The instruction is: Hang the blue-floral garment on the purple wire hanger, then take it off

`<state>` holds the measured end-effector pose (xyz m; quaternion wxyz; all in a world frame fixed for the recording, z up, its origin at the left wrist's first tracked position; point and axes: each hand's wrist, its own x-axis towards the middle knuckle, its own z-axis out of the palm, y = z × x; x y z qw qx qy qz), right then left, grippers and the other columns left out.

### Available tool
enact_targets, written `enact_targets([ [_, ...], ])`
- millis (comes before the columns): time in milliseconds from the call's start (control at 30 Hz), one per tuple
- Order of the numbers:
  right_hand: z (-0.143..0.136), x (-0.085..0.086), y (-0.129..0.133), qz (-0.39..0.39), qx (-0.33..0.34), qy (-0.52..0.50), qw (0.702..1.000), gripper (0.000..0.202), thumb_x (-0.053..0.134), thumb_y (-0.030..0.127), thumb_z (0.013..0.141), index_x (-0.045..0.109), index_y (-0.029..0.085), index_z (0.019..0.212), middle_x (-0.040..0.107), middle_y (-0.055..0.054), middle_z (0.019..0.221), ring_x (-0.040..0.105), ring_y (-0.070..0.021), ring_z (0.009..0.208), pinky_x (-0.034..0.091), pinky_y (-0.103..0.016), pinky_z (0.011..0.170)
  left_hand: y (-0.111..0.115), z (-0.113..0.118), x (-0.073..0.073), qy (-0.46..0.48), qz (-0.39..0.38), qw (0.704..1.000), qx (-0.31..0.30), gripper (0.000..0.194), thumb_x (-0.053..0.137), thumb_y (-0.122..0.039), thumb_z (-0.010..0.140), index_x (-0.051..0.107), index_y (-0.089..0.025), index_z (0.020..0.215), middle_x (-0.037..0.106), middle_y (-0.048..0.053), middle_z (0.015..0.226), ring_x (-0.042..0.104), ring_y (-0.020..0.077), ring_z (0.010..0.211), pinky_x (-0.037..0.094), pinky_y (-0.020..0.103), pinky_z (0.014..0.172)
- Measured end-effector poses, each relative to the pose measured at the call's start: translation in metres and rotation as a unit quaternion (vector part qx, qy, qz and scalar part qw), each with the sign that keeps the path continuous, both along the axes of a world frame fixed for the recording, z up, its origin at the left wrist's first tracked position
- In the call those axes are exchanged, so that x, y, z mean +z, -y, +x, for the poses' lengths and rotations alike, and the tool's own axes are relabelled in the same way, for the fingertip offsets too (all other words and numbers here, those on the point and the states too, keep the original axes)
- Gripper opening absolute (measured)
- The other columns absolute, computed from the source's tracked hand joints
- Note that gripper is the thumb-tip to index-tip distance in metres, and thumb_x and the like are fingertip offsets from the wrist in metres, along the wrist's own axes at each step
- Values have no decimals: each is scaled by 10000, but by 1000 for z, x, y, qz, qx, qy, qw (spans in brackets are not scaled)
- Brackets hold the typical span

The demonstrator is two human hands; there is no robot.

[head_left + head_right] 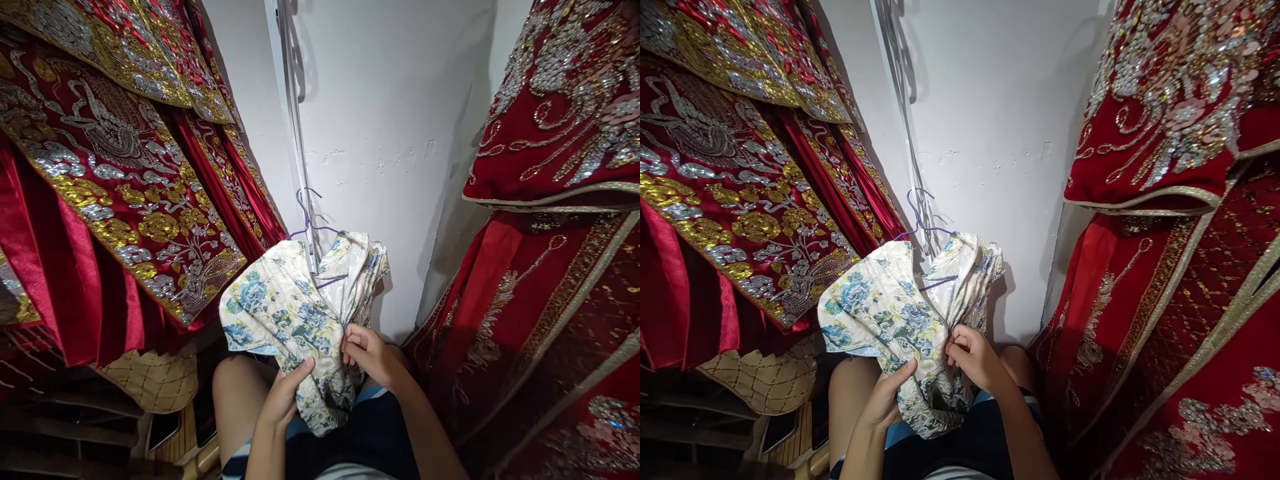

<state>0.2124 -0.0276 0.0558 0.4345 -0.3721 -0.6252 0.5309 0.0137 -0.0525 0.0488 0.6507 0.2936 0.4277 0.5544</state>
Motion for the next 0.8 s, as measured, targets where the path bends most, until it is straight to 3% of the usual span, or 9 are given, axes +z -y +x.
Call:
enact_targets([
  [267, -2, 6, 2, 13, 13, -7, 1000, 308, 591, 445, 935, 549, 198, 754, 584, 1, 643, 548, -148, 635, 427, -277, 631, -1, -8, -7, -44, -8, 999, 5, 441, 935, -395, 482, 762, -165, 817, 768, 149, 1018, 577, 428, 1264, 447, 533, 1109],
  [367, -2, 4, 0, 29, -14, -14, 999, 360, 582, 513, 934, 588, 191, 773, 564, 4, 632, 508, -142, 612, 385, -273, 603, -5, -11, -2, -52, 0, 997, 53, 470, 933, -345, 452, 753, -174, 851, 766, 131, 1004, 609, 409, 1219, 484, 501, 1066],
  [500, 0, -1, -3, 28, -42, -11, 999, 372, 589, 517, 928, 619, 180, 774, 531, 14, 609, 439, -126, 570, 325, -267, 562, -19, -17, -10, -118, 48, 980, 156, 490, 861, -386, 587, 711, -151, 988, 739, 130, 1043, 619, 368, 1183, 500, 443, 1007],
  [600, -3, -4, -4, 19, -40, -17, 999, 336, 593, 476, 929, 617, 182, 769, 519, 21, 599, 410, -121, 559, 303, -264, 551, -28, -20, -25, -223, 113, 918, 307, 542, 742, -423, 728, 628, -136, 1173, 655, 149, 1202, 572, 339, 1217, 454, 428, 1033],
  [700, -11, -4, -3, 4, -29, -18, 999, 283, 608, 415, 916, 607, 182, 755, 529, 22, 598, 435, -122, 568, 314, -262, 565, -25, -14, -32, -326, 222, 801, 451, 607, 680, -345, 812, 483, -181, 1362, 470, 155, 1420, 453, 298, 1330, 378, 404, 1093],
  [733, -14, -4, -3, 2, -27, -19, 999, 265, 611, 392, 909, 603, 181, 748, 533, 23, 597, 442, -121, 569, 318, -262, 570, -22, -9, -32, -348, 263, 773, 461, 592, 672, -315, 826, 471, -197, 1370, 449, 147, 1429, 439, 284, 1336, 373, 388, 1091],
  [767, -17, -3, -3, 1, -27, -19, 999, 249, 613, 370, 901, 600, 180, 741, 536, 24, 595, 445, -119, 566, 319, -261, 570, -20, -4, -31, -368, 301, 765, 434, 541, 659, -290, 843, 488, -206, 1349, 470, 136, 1401, 455, 269, 1312, 383, 368, 1071],
  [800, -21, -3, -2, 0, -29, -19, 999, 237, 612, 353, 893, 599, 178, 734, 536, 25, 589, 440, -116, 556, 313, -261, 564, -17, 2, -30, -386, 329, 777, 374, 462, 642, -275, 860, 525, -210, 1302, 516, 122, 1342, 494, 255, 1261, 403, 347, 1037],
])
